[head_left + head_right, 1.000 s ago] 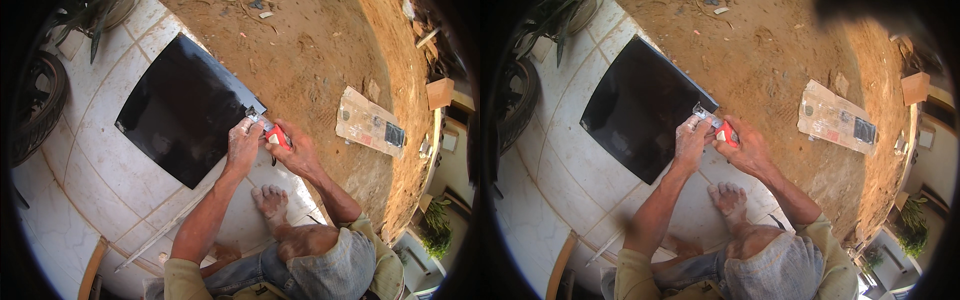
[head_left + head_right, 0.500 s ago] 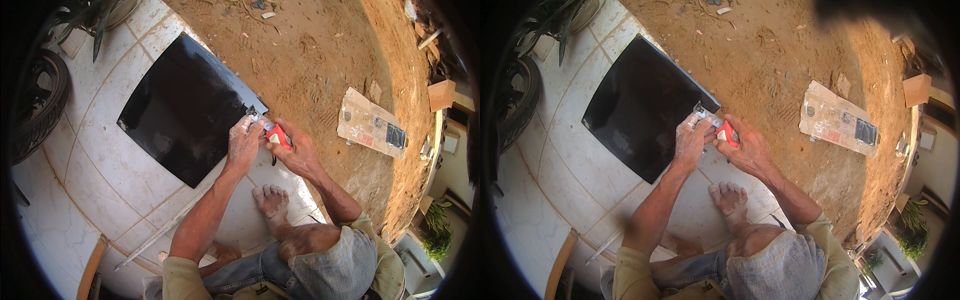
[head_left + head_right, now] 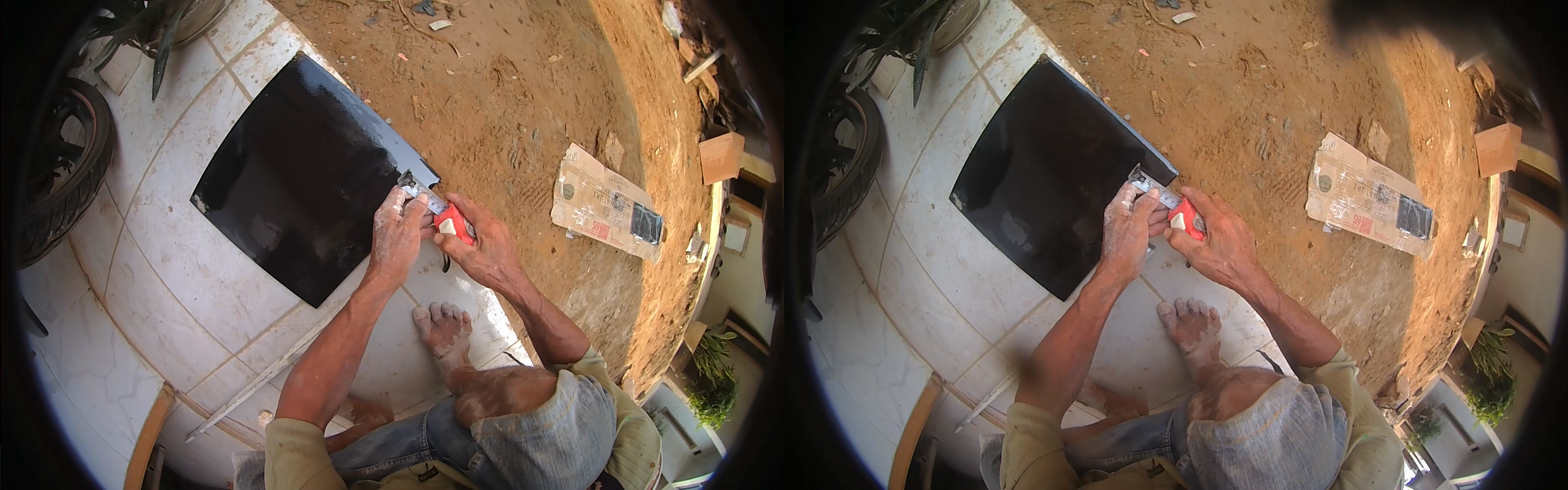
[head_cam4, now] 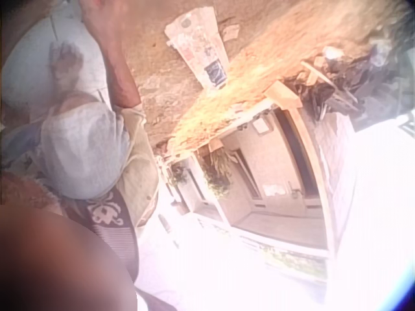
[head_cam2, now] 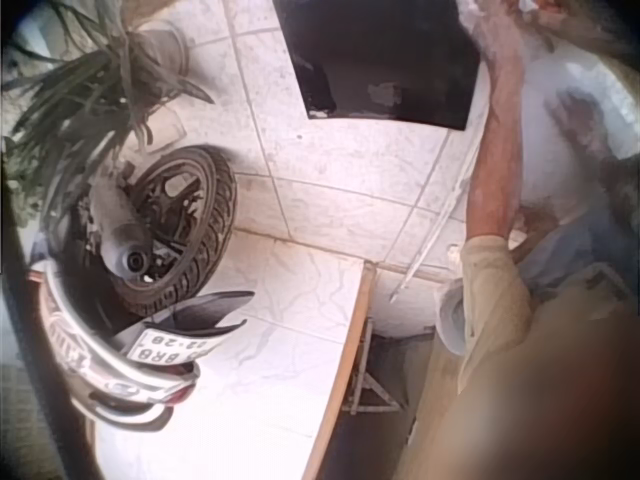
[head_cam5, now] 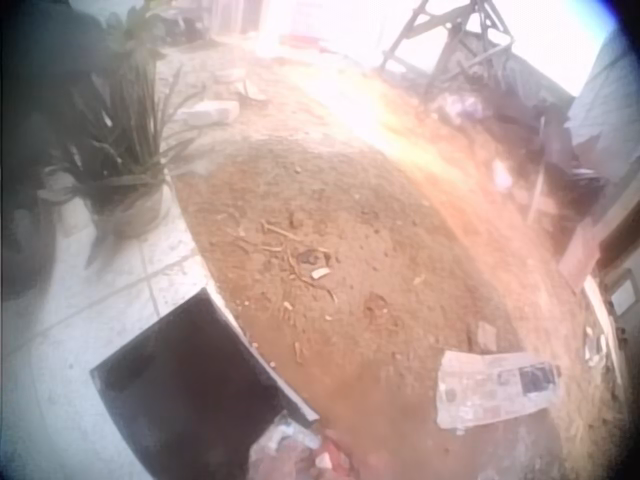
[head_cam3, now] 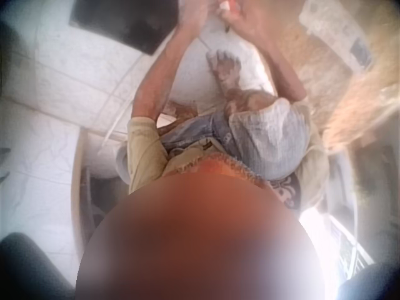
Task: The person measures a black tile with a tape measure, marks a line using a pencil and a metal straightedge, and then scores the tile along the marked line with a glass cutter.
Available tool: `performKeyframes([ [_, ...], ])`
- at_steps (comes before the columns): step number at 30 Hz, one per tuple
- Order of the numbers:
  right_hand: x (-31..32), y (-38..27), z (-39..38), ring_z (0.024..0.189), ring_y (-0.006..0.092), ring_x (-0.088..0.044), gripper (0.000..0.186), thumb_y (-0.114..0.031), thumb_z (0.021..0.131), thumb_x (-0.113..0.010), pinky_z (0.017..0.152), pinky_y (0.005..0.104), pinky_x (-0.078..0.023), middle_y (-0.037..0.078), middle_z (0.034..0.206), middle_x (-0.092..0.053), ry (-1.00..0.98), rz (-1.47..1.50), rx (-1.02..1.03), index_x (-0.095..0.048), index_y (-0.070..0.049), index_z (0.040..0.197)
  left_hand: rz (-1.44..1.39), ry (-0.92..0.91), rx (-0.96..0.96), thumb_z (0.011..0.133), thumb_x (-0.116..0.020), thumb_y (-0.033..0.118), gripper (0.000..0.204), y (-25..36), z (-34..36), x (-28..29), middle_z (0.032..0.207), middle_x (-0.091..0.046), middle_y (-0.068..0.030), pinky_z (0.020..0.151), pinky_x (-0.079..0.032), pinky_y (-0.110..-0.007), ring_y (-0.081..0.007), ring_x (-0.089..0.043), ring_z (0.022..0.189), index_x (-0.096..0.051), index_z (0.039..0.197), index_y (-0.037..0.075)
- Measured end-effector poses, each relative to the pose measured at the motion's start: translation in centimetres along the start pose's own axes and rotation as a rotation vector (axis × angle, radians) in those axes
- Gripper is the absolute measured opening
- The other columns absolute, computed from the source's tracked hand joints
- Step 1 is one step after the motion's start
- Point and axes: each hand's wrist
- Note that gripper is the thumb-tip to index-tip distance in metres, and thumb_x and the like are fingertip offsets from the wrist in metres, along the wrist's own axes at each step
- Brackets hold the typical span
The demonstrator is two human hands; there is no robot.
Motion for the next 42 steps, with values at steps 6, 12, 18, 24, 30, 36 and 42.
performKeyframes([
  [6, -0.2, 0.0, 0.1, 0.106, 0.0379, -0.062, 0.068, -0.039, 0.078, -0.072, 0.09, 0.0468, -0.051, 0.021, 0.115, -0.063, 0.007, 0.005, 0.002, -0.055, -0.008, 0.136, 0.005, -0.03, -0.002, 0.1, -0.055, 0.018, 0.025, -0.7, 0.5, 0.7, 0.106, -0.065, -0.0171, 0.081, -0.059, -0.033, -0.0237, -0.07, 0.095, -0.053, 0.116, -0.001],
  [12, -0.3, 0.0, 0.2, 0.105, 0.0382, -0.063, 0.067, -0.04, 0.078, -0.072, 0.089, 0.047, -0.051, 0.02, 0.113, -0.064, 0.017, 0.004, -0.01, -0.056, -0.007, 0.134, 0.02, -0.043, 0.026, 0.101, -0.054, 0.018, 0.035, -0.6, 0.4, 0.7, 0.114, -0.063, -0.019, 0.085, -0.058, -0.033, -0.0237, -0.069, 0.101, -0.05, 0.128, -0.003],
  [18, -0.2, -0.7, 1.4, 0.104, 0.0383, -0.064, 0.067, -0.041, 0.079, -0.071, 0.09, 0.0464, -0.051, 0.021, 0.115, -0.065, 0.018, -0.002, -0.118, -0.056, -0.006, 0.134, 0.048, 0.047, 0.038, 0.102, -0.052, 0.023, 0.041, -0.9, 0.2, 0.3, 0.118, -0.062, -0.0195, 0.091, -0.056, -0.035, -0.0254, -0.067, 0.105, -0.048, 0.131, -0.006],
  [24, -0.2, 0.1, 2.6, 0.109, 0.0383, -0.064, 0.068, -0.041, 0.079, -0.069, 0.093, 0.0433, -0.05, 0.023, 0.12, -0.066, 0.008, 0.073, -0.192, -0.056, -0.005, 0.135, -0.028, 0.083, 0.075, 0.103, -0.047, 0.038, 0.05, -3.3, -1.0, -1.2, 0.116, -0.064, -0.0149, 0.096, -0.053, -0.039, -0.025, -0.066, 0.106, -0.051, 0.131, -0.004],
  [30, 1.2, 0.5, 3.3, 0.105, 0.0342, -0.067, 0.067, -0.04, 0.082, -0.068, 0.092, 0.0388, -0.05, 0.025, 0.114, -0.068, -0.051, 0.18, -0.26, -0.055, -0.003, 0.137, -0.158, -0.133, 0.11, 0.102, -0.044, 0.049, 0.065, -5.0, -1.0, -1.7, 0.141, -0.049, -0.0134, 0.108, -0.042, -0.044, -0.0268, -0.051, 0.128, -0.038, 0.147, 0.003],
  [36, 2.0, 0.6, 3.9, 0.107, 0.0276, -0.064, 0.065, -0.044, 0.09, -0.063, 0.094, 0.0359, -0.049, 0.022, 0.116, -0.067, -0.102, 0.284, -0.256, -0.055, 0.0, 0.137, -0.336, -0.327, 0.085, 0.093, -0.059, 0.058, 0.094, -6.4, -1.0, -3.6, 0.157, -0.024, -0.0082, 0.112, -0.033, -0.051, -0.025, -0.028, 0.145, -0.009, 0.158, 0.013],
  [42, 1.9, 0.4, 4.3, 0.111, 0.0267, -0.063, 0.07, -0.052, 0.093, -0.058, 0.096, 0.0362, -0.048, 0.021, 0.117, -0.067, -0.124, 0.286, -0.235, -0.054, 0.003, 0.138, -0.582, -0.213, 0.054, 0.091, -0.066, 0.054, 0.09, -6.8, -0.4, -5.0, 0.15, -0.034, -0.0087, 0.111, -0.037, -0.047, -0.0235, -0.037, 0.139, -0.018, 0.154, 0.012],
])
Point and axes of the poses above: each hand's wrist, its own z-axis towards the middle knuckle, its own x-axis out of the back of the hand, y = z × x
